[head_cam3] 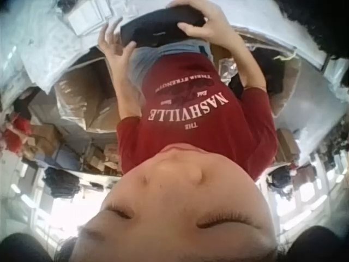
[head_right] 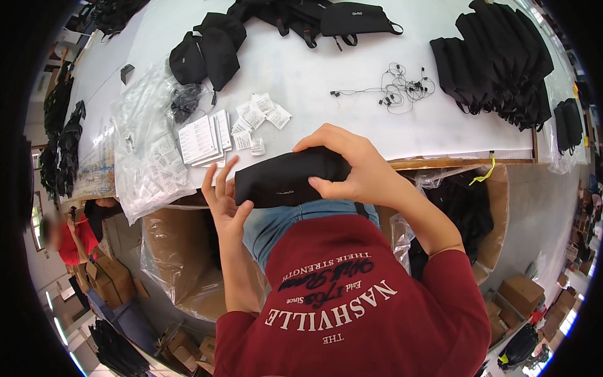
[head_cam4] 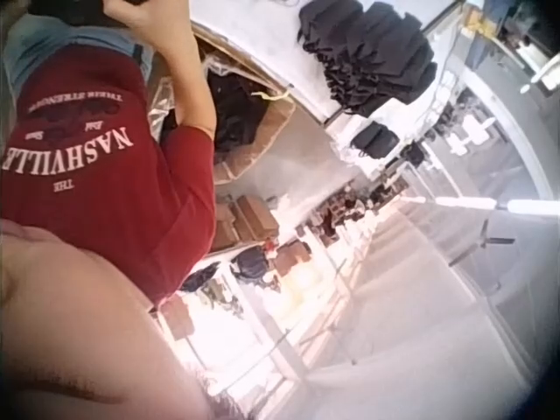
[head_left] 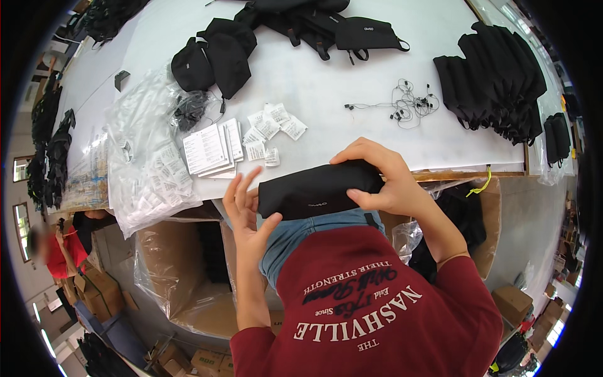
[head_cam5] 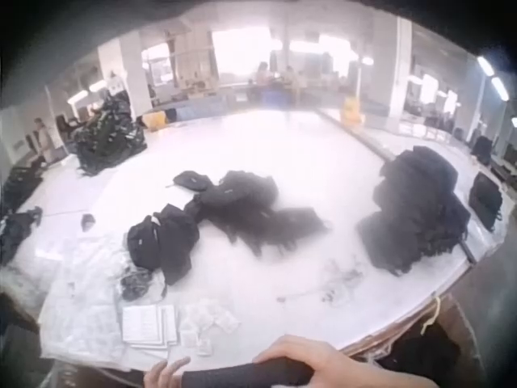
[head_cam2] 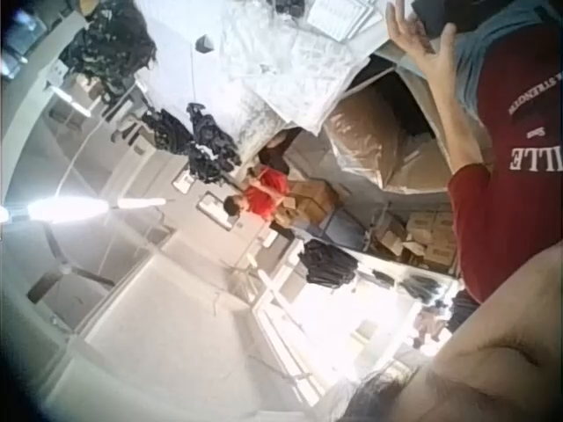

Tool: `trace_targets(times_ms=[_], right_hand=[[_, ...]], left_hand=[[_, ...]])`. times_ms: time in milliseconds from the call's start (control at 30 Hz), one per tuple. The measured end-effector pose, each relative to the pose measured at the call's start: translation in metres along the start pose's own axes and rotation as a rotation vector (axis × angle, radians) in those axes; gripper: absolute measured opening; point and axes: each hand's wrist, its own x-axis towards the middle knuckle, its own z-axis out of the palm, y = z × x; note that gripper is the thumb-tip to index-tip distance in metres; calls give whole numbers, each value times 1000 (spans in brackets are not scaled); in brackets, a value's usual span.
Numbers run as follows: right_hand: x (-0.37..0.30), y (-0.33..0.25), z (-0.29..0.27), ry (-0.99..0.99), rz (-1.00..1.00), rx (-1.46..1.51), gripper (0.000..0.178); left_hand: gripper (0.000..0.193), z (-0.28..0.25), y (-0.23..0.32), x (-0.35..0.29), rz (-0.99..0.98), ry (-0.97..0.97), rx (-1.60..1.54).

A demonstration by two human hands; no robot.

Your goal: Packaging electronic accessories or small components into black fabric pouches and adding labels.

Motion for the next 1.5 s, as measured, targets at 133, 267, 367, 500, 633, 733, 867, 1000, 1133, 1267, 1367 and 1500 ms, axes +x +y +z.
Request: trace_targets(times_ms=[133,267,367,500,633,733,867,1000,1133,1267,1367,1500], right_hand=[[3,0,-7,-30,1,-8,44],[4,-6,-23,-175,239,32,38],[-3,-3,-32,-189,112,-58,34],[-10,-4,-50,-143,137,-121,27],[-31,-24,-105,230,207,-226,27],[-61,-40,-161,793,88,-315,28],[-104,-54,-271,1496,-220,-674,38],[-126,-38,-371,1638,-91,-1225,44],[-126,25,-427,1560,131,-1326,44],[-105,55,-437,1439,362,-888,43],[-104,51,-436,1222,498,-710,42],[-116,53,-443,1181,529,-814,41]], left_hand=[[36,-10,4,11,147,-69,228],[25,-7,1,16,236,-14,265],[24,-2,-1,17,260,-35,324],[22,9,-6,18,160,-52,317],[30,13,-14,20,-93,-59,318],[29,11,-24,20,-117,-97,378],[27,-5,-32,32,-31,28,417],[34,-66,-33,69,339,249,1062],[46,-139,-54,94,213,373,1402],[65,-171,-74,96,95,389,1463],[72,-163,-71,96,35,357,1482],[77,-162,-81,100,-31,322,1435]])
